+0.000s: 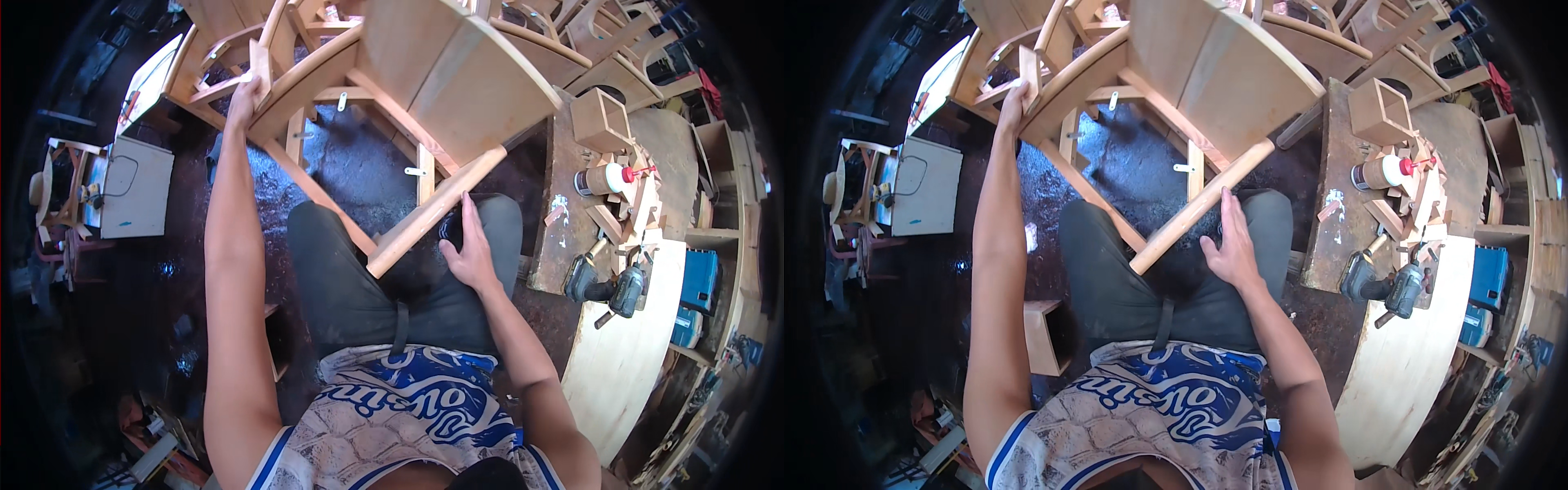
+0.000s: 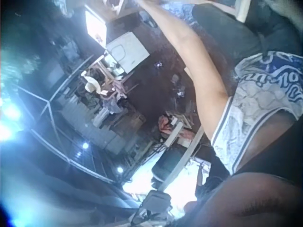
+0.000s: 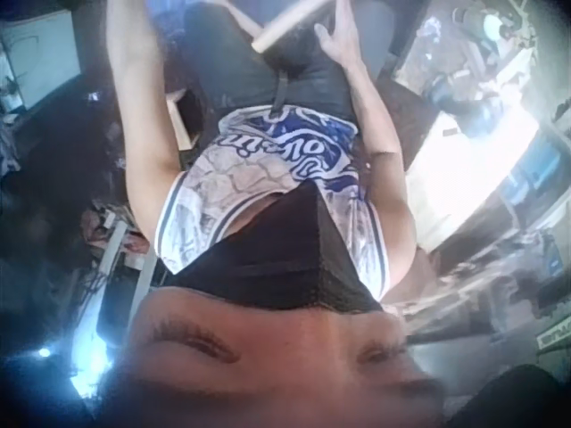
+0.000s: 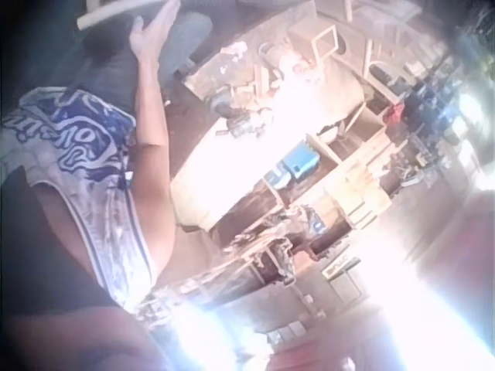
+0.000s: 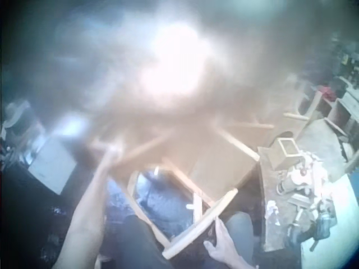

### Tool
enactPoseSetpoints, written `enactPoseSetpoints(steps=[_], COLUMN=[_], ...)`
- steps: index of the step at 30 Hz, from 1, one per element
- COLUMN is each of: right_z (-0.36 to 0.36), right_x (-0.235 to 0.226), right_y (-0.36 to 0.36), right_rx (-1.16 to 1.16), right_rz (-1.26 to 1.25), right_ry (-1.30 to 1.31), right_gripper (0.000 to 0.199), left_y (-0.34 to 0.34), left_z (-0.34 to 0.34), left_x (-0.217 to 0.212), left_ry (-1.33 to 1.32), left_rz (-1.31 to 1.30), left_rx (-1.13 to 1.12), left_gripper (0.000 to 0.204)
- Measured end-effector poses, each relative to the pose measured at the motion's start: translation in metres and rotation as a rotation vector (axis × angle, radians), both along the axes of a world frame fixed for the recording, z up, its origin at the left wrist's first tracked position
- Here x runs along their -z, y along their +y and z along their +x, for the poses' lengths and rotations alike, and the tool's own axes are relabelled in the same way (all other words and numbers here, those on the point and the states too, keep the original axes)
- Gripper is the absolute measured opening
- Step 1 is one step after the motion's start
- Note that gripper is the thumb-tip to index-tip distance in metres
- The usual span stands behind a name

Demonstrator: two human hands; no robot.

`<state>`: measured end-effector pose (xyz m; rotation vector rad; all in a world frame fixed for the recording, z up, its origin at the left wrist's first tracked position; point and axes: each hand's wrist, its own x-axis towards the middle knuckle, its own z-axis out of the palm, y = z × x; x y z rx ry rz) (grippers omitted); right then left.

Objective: The person assembles a wooden chair by using a power drill to drive screws into the frame, applying wood glue to a small wooden block, and using a chisel to shape the wood.

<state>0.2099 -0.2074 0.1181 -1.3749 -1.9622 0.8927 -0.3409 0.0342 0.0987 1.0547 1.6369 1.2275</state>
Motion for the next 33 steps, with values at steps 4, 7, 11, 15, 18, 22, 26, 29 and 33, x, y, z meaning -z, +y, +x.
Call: enactPoseSetpoints(steps=[4, 7, 11, 15, 18, 22, 26, 29, 33], right_z=[-0.011, 0.000, 0.107, 0.187, 0.212, 0.219, 0.225, 0.228, 0.229], right_x=[0.012, -0.001, 0.005, 0.008, 0.007, 0.017, 0.029, -0.012, -0.002], right_y=[-0.008, -0.019, -0.037, -0.056, -0.081, -0.093, -0.099, -0.103, -0.128], right_rx=[0.150, 0.298, 0.718, 0.553, 0.428, 0.165, 0.145, -0.141, 0.261], right_rz=[-0.240, -0.118, 0.133, -0.272, -0.318, -0.381, -0.347, -0.329, -0.276], right_ry=[0.288, 0.287, -0.043, -0.976, -1.159, -1.355, -1.378, -1.252, -1.071], right_gripper=[0.103, 0.088, 0.064, 0.061, 0.068, 0.082, 0.087, 0.083, 0.084], left_y=[-0.026, -0.048, -0.031, -0.044, -0.062, -0.131, -0.197, -0.226, -0.241], left_z=[-0.050, -0.100, -0.056, -0.062, 0.016, 0.107, 0.176, 0.222, 0.245], left_x=[0.045, 0.065, 0.077, 0.067, 0.059, 0.048, 0.064, 0.049, 0.050], left_ry=[-0.060, -0.048, -0.315, -0.159, 0.046, -0.025, -0.107, -0.183, -0.148], left_rz=[0.011, 0.082, 0.075, 0.356, 0.379, 0.334, 0.192, 0.231, 0.231], left_rx=[-0.084, -0.211, -0.199, -0.344, -0.199, -0.043, -0.028, 0.039, 0.053], left_gripper=[0.044, 0.032, 0.039, 0.034, 0.029, 0.034, 0.041, 0.027, 0.028])
